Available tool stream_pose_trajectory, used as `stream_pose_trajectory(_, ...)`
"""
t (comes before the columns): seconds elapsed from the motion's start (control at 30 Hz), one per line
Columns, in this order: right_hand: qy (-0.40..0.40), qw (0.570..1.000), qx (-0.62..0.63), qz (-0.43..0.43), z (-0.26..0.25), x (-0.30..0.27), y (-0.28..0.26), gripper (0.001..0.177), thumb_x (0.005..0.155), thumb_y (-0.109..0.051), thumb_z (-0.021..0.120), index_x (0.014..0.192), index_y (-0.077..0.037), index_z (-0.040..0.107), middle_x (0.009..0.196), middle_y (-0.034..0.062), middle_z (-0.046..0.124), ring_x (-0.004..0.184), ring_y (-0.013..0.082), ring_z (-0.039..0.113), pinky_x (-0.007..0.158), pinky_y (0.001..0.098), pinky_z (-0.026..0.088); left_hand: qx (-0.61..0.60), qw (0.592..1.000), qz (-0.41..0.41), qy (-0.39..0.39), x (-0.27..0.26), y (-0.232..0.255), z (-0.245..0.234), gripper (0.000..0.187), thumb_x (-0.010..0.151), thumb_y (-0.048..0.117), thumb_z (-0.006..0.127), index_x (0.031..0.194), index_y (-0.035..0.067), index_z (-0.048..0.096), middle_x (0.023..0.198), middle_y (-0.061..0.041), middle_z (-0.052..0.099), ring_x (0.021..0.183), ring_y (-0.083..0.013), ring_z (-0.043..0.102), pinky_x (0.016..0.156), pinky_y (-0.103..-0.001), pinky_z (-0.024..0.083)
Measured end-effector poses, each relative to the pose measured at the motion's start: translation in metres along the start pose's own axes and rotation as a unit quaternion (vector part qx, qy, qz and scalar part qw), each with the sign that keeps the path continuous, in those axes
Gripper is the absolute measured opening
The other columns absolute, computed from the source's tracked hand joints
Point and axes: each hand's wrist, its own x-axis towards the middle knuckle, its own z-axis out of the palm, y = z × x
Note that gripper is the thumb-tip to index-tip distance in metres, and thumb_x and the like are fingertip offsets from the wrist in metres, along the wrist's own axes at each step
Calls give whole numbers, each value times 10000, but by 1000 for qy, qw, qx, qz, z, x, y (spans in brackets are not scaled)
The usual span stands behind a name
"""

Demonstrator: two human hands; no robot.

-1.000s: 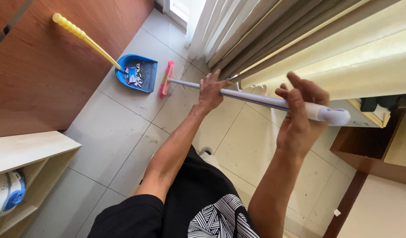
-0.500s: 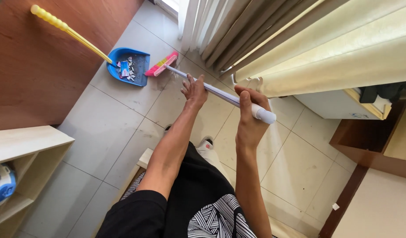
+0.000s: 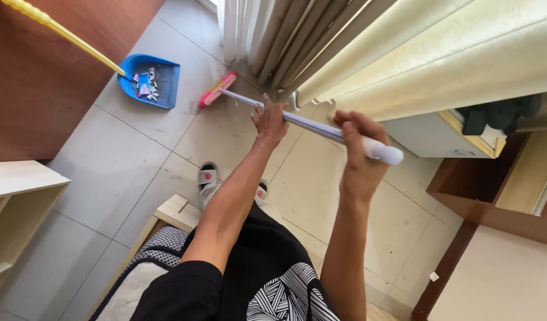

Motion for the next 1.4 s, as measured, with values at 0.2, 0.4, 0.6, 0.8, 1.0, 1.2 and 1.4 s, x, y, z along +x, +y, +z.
stream_pose_trajectory(0.2, 16, 998, 54, -7, -44, 3, 17, 228, 996, 71, 620, 1218, 18, 624, 1196, 221, 721, 1133, 296, 725, 1074, 420, 599, -4, 1000, 25, -14, 7, 22, 6, 624, 792, 135, 843, 1336, 345, 622, 1667, -157, 195, 1511, -497, 189, 1199, -670, 198)
stream_pose_trajectory(0.4, -106, 994, 21, -2, -43, 5, 21, 440, 960, 82, 633, 1383, -30, 578, 1257, 184, 729, 1106, 257, 720, 1009, 386, 586, 14, 997, 71, -7, 31, -6, 1, 645, 791, 78, 825, 1339, 357, 629, 1667, -149, 212, 1510, -504, 177, 1187, -689, 174)
stream_pose_trajectory(0.6, -234, 972, -5, -6, -14, 16, 18, 544, 934, 63, 669, 1446, -93, 567, 1292, 129, 725, 1109, 195, 681, 1019, 337, 559, 57, 995, 82, -6, 51, -23, -28, 675, 764, 75, 836, 1332, 377, 629, 1657, -136, 251, 1502, -476, 226, 1196, -655, 204)
stream_pose_trajectory(0.8, -259, 961, -99, 24, 33, 35, 0, 418, 900, 33, 731, 1303, -74, 705, 1227, 76, 760, 1077, 197, 676, 986, 333, 545, 94, 988, 121, -19, 87, -39, -59, 618, 764, 69, 823, 1278, 382, 685, 1634, -140, 308, 1468, -465, 315, 1156, -630, 285)
stream_pose_trajectory(1.0, -267, 953, -144, -8, 91, 46, 18, 412, 899, -5, 752, 1298, -96, 697, 1274, 56, 742, 1153, 224, 685, 1040, 352, 542, 111, 977, 182, -21, 128, -78, -79, 547, 796, 124, 804, 1288, 344, 711, 1591, -182, 414, 1413, -455, 419, 1101, -578, 399)
stream_pose_trajectory(1.2, -240, 963, -115, -51, 153, 59, 35, 460, 931, -64, 795, 1365, -88, 644, 1393, 81, 698, 1329, 242, 662, 1148, 370, 521, 10, 985, 170, -14, 157, -110, -95, 548, 807, 355, 836, 1325, 281, 671, 1526, -257, 434, 1343, -464, 474, 1070, -544, 431)
stream_pose_trajectory(1.4, -216, 973, -56, -68, 191, 71, 35, 584, 951, -158, 795, 1463, -58, 534, 1493, 108, 617, 1453, 267, 573, 1235, 390, 454, -5, 984, 179, 10, 167, -116, -112, 497, 877, 348, 772, 1361, 296, 673, 1599, -233, 382, 1385, -495, 434, 1127, -555, 408)
